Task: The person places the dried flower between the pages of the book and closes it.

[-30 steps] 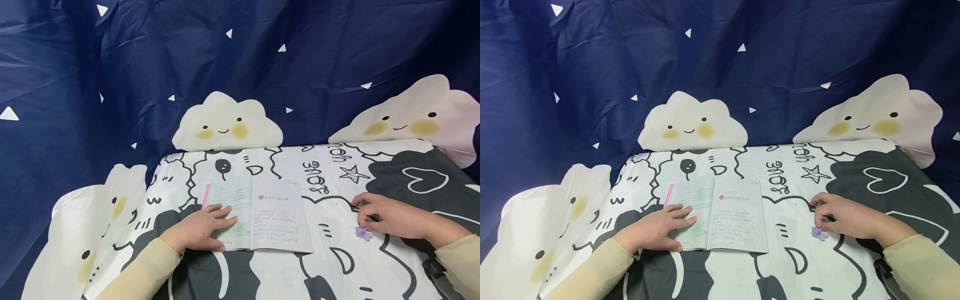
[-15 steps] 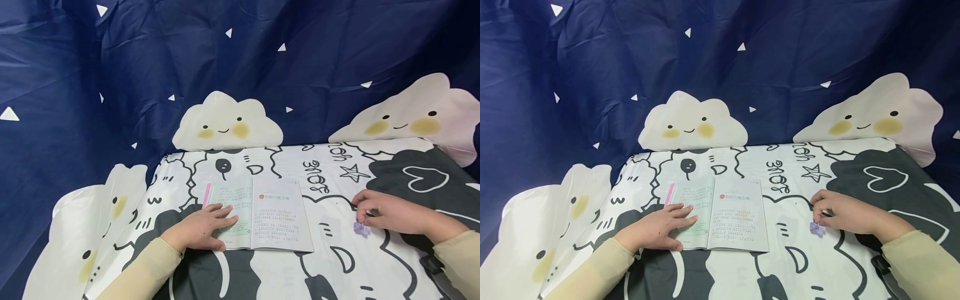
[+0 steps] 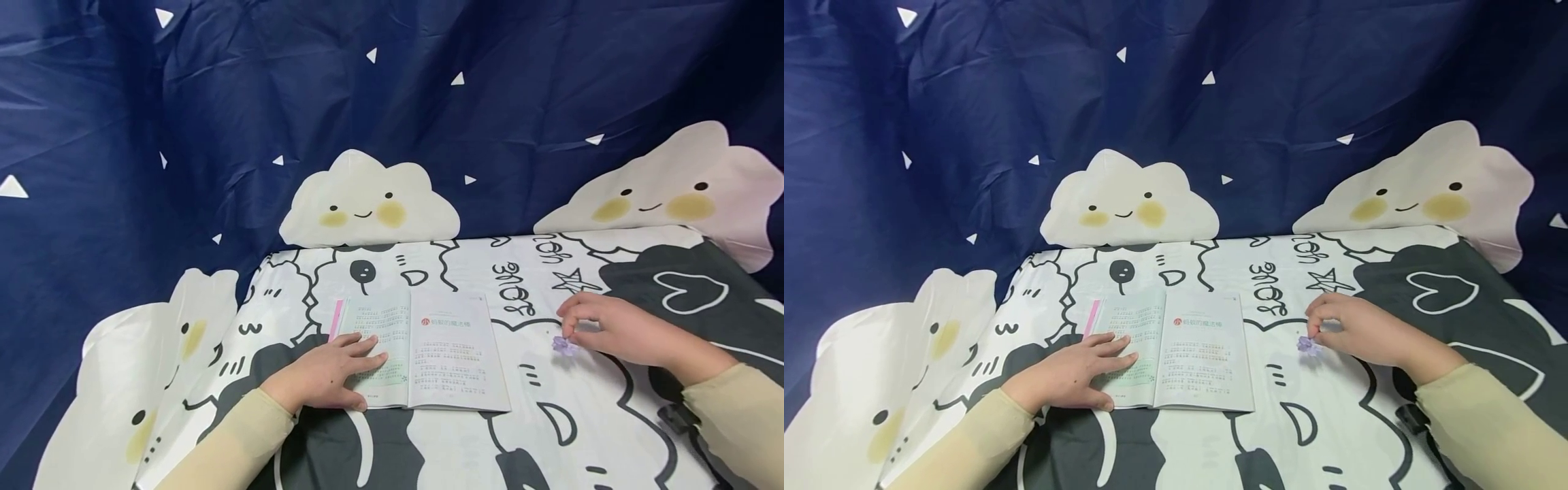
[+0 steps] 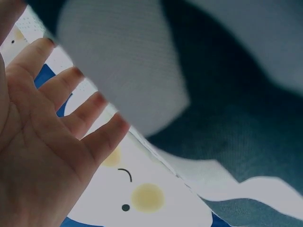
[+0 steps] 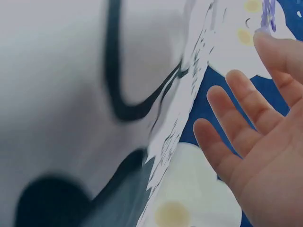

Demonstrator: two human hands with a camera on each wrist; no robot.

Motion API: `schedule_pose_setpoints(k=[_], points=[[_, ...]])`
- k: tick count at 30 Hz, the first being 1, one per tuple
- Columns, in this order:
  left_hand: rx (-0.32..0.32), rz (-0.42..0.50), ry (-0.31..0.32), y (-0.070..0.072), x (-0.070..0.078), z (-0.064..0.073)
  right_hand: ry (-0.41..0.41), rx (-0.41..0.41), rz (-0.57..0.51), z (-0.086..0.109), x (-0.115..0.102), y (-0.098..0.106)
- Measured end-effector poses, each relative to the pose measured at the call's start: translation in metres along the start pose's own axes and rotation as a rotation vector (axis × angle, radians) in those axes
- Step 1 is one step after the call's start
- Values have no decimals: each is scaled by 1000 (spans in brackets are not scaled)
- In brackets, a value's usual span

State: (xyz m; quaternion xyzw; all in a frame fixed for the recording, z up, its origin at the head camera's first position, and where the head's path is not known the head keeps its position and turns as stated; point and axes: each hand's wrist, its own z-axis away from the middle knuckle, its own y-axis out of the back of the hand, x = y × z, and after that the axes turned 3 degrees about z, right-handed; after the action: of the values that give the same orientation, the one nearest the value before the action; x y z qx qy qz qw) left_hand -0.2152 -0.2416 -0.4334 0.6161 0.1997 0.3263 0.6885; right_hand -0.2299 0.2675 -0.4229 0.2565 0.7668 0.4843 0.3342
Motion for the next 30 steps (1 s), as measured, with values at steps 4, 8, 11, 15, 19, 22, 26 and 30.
schedule_pose_setpoints(k=[4, 8, 11, 15, 19, 22, 26, 30], points=[[0, 1, -1, 1, 0, 0, -36, 28, -30, -14, -12, -1], [-8, 13, 8, 1, 0, 0, -46, 38, -87, -28, -25, -6], [-12, 21, 18, 0, 0, 0, -63, 31, -135, -38, -33, -11], [-9, 20, 21, 0, 1, 0, -83, 4, -172, -48, -40, -16], [-7, 18, 18, -1, 0, 0, -86, -21, -189, -57, -45, -23], [-9, 19, 17, -1, 0, 1, -94, -33, -215, -64, -47, -30], [-15, 24, 18, -1, 0, 0, -107, -59, -239, -73, -51, -38], [-12, 28, 20, 0, 0, 0, -136, -93, -228, -81, -55, -42]])
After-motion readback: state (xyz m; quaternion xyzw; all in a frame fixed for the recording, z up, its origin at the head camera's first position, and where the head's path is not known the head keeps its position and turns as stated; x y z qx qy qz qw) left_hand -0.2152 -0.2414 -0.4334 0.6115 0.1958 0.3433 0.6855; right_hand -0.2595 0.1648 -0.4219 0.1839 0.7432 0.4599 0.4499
